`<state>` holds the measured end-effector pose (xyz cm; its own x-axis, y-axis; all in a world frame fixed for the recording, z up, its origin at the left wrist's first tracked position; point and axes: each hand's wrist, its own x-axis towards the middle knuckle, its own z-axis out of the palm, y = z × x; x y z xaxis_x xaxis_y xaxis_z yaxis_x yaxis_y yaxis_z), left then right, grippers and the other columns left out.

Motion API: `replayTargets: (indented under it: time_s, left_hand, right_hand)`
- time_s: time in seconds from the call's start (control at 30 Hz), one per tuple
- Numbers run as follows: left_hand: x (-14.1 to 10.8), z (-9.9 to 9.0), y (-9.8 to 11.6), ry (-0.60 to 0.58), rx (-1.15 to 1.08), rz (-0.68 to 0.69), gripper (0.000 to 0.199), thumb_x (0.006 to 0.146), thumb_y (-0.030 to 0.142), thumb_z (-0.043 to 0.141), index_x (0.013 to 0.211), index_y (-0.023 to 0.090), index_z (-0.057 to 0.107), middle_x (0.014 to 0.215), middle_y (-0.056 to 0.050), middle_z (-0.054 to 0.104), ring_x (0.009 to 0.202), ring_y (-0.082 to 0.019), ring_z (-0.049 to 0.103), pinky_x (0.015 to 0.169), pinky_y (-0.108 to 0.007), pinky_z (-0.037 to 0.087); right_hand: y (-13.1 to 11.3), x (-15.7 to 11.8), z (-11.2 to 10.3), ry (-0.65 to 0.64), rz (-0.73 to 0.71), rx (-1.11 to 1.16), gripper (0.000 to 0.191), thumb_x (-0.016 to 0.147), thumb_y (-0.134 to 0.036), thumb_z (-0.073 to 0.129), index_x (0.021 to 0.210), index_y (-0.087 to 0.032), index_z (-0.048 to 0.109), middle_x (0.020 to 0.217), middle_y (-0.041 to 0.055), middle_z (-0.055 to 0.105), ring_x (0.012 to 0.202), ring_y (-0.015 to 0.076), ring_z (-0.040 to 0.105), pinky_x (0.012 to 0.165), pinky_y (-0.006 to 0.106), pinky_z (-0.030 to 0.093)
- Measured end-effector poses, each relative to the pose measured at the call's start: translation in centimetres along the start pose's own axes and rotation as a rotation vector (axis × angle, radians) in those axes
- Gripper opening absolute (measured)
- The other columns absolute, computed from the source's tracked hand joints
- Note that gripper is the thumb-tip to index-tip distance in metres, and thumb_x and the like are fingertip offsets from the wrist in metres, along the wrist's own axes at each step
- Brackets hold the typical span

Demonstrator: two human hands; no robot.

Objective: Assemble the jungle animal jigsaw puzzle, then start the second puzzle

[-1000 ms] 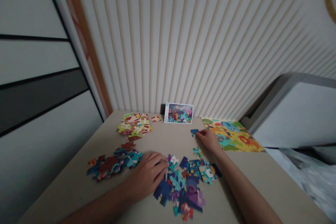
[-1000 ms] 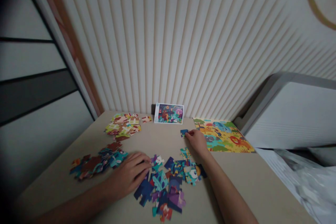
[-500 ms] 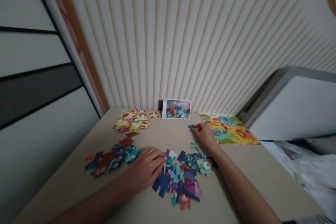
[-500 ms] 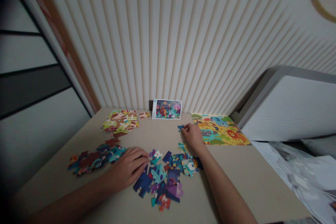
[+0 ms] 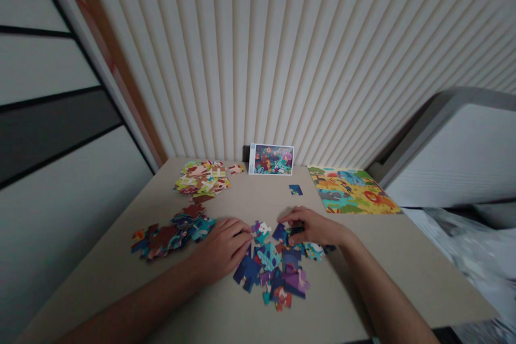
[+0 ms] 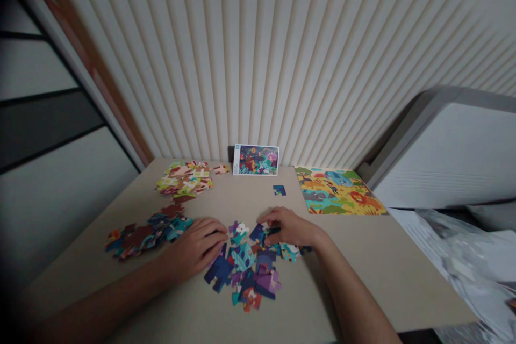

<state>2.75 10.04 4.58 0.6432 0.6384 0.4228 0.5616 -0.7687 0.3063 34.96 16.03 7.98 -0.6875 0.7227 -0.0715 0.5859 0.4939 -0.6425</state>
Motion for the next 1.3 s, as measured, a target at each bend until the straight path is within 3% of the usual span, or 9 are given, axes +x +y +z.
replayTargets:
  time_s: [0.17, 0.37, 0.5, 0.6, 0.67, 0.8, 0.9, 1.03, 1.3]
  left_hand:
    - [0.0, 0.1, -0.1, -0.020, -0.002, 0.002, 0.022, 0.102, 0.018, 0.050, 0.111, 0.022, 0.069, 0.109, -0.008, 0.071, 0.104, -0.023, 0.063, 0.094, -0.041, 0.046]
    - [0.1, -0.4, -0.4, -0.021, 0.028, 0.016, 0.022, 0.101, 0.018, 0.050, 0.110, 0.021, 0.070, 0.108, -0.008, 0.071, 0.102, -0.023, 0.063, 0.093, -0.040, 0.047]
    - [0.0, -1.8, -1.5, 0.001, 0.093, -0.006, 0.023, 0.101, 0.019, 0.051, 0.113, 0.021, 0.071, 0.109, -0.009, 0.071, 0.105, -0.024, 0.063, 0.097, -0.041, 0.045]
    - [0.0, -3.0, -1.8, -0.043, 0.042, 0.012, 0.021, 0.101, 0.025, 0.055, 0.115, 0.023, 0.071, 0.110, -0.008, 0.072, 0.106, -0.024, 0.064, 0.098, -0.041, 0.044]
    - [0.0, -3.5, -1.5, -0.135, -0.030, 0.083, 0.023, 0.099, 0.032, 0.061, 0.119, 0.024, 0.069, 0.113, -0.008, 0.072, 0.108, -0.024, 0.064, 0.099, -0.040, 0.043]
    - [0.0, -3.7, -0.3, -0.270, -0.123, 0.211, 0.048, 0.090, 0.052, 0.073, 0.129, 0.027, 0.065, 0.123, -0.010, 0.070, 0.114, -0.028, 0.063, 0.103, -0.042, 0.042]
    - [-0.1, -3.5, 0.0, -0.290, -0.139, 0.234, 0.055, 0.086, 0.056, 0.076, 0.132, 0.028, 0.064, 0.122, -0.011, 0.070, 0.114, -0.029, 0.063, 0.105, -0.043, 0.041]
    - [-0.1, -3.2, -0.1, -0.295, -0.119, 0.232, 0.051, 0.087, 0.051, 0.076, 0.131, 0.029, 0.064, 0.122, -0.010, 0.069, 0.115, -0.029, 0.063, 0.104, -0.043, 0.042]
    - [-0.1, -3.2, 0.1, -0.265, -0.082, 0.213, 0.041, 0.088, 0.046, 0.074, 0.122, 0.025, 0.065, 0.119, -0.009, 0.069, 0.113, -0.027, 0.062, 0.102, -0.041, 0.042]
  right_hand:
    - [0.2, 0.1, 0.5, 0.038, 0.028, 0.057, 0.053, 0.071, -0.043, 0.091, 0.117, -0.023, 0.072, 0.097, 0.0015, 0.064, 0.089, 0.0193, 0.059, 0.081, 0.030, 0.049]
    - [-0.2, 0.6, 1.2, 0.080, 0.101, 0.534, 0.044, 0.080, -0.050, 0.082, 0.104, -0.019, 0.061, 0.083, -0.0028, 0.060, 0.072, 0.0128, 0.055, 0.065, 0.024, 0.046]
    - [-0.4, 0.5, 0.5, 0.199, 0.149, 0.652, 0.051, 0.081, -0.054, 0.081, 0.114, -0.023, 0.057, 0.076, -0.0069, 0.054, 0.060, 0.0093, 0.048, 0.053, 0.020, 0.040]
    - [-0.3, 0.3, -0.2, 0.232, 0.143, 0.645, 0.055, 0.082, -0.055, 0.080, 0.122, -0.023, 0.059, 0.072, -0.0081, 0.050, 0.058, 0.0087, 0.044, 0.052, 0.021, 0.041]
    - [-0.1, 0.2, -0.4, 0.241, 0.135, 0.607, 0.050, 0.083, -0.054, 0.079, 0.116, -0.020, 0.064, 0.072, -0.0069, 0.051, 0.059, 0.0088, 0.045, 0.053, 0.021, 0.041]
    - [0.3, 0.4, -0.2, 0.247, 0.155, 0.572, 0.044, 0.083, -0.052, 0.080, 0.106, -0.017, 0.067, 0.072, -0.0060, 0.053, 0.060, 0.0086, 0.048, 0.054, 0.021, 0.040]
    - [0.1, 0.5, -0.1, 0.228, 0.202, 0.585, 0.047, 0.080, -0.056, 0.081, 0.105, -0.018, 0.066, 0.070, -0.0062, 0.056, 0.056, 0.0090, 0.050, 0.051, 0.022, 0.042]
    - [-0.2, 0.3, -0.1, 0.143, 0.235, 0.606, 0.048, 0.079, -0.057, 0.081, 0.102, -0.019, 0.064, 0.068, -0.0054, 0.061, 0.052, 0.0100, 0.052, 0.049, 0.022, 0.042]
    - [-0.5, 0.6, 1.0, 0.032, 0.171, 0.546, 0.039, 0.081, -0.051, 0.080, 0.095, -0.017, 0.068, 0.070, -0.0036, 0.061, 0.060, 0.0107, 0.053, 0.056, 0.023, 0.040]
